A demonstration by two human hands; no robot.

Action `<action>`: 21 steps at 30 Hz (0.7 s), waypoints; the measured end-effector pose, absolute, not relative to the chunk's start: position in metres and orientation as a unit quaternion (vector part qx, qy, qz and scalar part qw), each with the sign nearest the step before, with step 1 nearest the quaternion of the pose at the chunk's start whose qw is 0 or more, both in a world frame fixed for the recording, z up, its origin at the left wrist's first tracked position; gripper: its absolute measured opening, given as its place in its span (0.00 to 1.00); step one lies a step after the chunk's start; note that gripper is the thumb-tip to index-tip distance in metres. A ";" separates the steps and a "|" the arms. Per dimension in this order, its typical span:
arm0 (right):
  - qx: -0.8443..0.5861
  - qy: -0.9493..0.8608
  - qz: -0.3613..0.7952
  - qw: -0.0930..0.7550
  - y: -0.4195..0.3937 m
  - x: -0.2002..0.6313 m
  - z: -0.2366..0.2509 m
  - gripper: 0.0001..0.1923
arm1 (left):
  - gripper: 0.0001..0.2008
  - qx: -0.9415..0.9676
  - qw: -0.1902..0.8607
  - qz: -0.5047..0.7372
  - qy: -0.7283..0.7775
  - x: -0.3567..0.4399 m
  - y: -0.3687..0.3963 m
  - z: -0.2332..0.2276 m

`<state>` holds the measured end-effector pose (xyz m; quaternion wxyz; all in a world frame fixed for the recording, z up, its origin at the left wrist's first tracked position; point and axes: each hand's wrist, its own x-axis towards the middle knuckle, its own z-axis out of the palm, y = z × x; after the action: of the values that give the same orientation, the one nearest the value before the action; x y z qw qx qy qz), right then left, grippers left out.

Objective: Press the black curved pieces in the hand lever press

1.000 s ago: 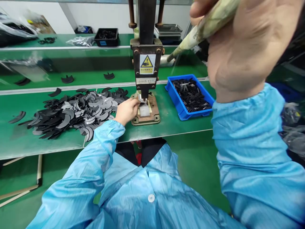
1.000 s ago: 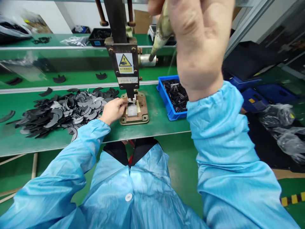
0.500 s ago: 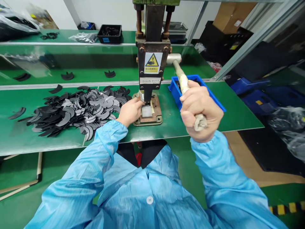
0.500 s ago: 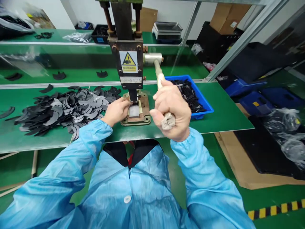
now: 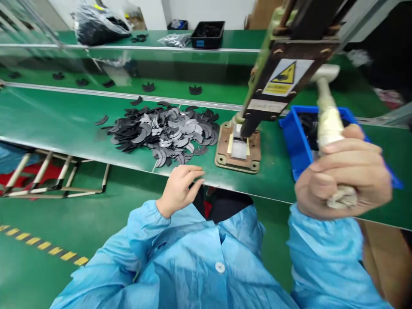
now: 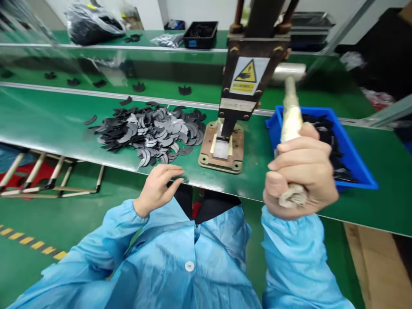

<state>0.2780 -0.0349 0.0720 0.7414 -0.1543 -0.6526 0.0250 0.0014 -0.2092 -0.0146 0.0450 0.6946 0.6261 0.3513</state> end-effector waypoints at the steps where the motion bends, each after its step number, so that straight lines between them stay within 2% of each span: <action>1: -0.145 -0.640 0.023 0.754 -0.032 0.275 0.072 0.31 | 0.10 0.665 0.027 0.351 0.659 -0.009 -0.223 -0.022; 5: -0.121 -0.605 0.013 0.787 -0.024 0.266 0.071 0.36 | 0.13 0.548 -0.041 0.340 0.763 -0.062 -0.254 -0.045; 10: -0.142 -0.575 0.019 0.806 -0.026 0.264 0.072 0.38 | 0.22 0.506 -0.060 0.264 0.819 -0.105 -0.244 -0.052; 16: -0.180 -0.627 0.018 0.758 -0.031 0.275 0.071 0.33 | 0.22 0.491 -0.030 0.214 0.844 -0.113 -0.218 -0.047; 21: -0.165 -0.615 0.010 0.771 -0.031 0.275 0.071 0.34 | 0.28 0.438 0.044 0.291 0.849 -0.117 -0.213 -0.046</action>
<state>0.2751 -0.0311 0.0710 0.7708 -0.1649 -0.6153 0.0105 -0.1168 -0.2133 -0.0465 0.0438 0.4383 0.8493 0.2908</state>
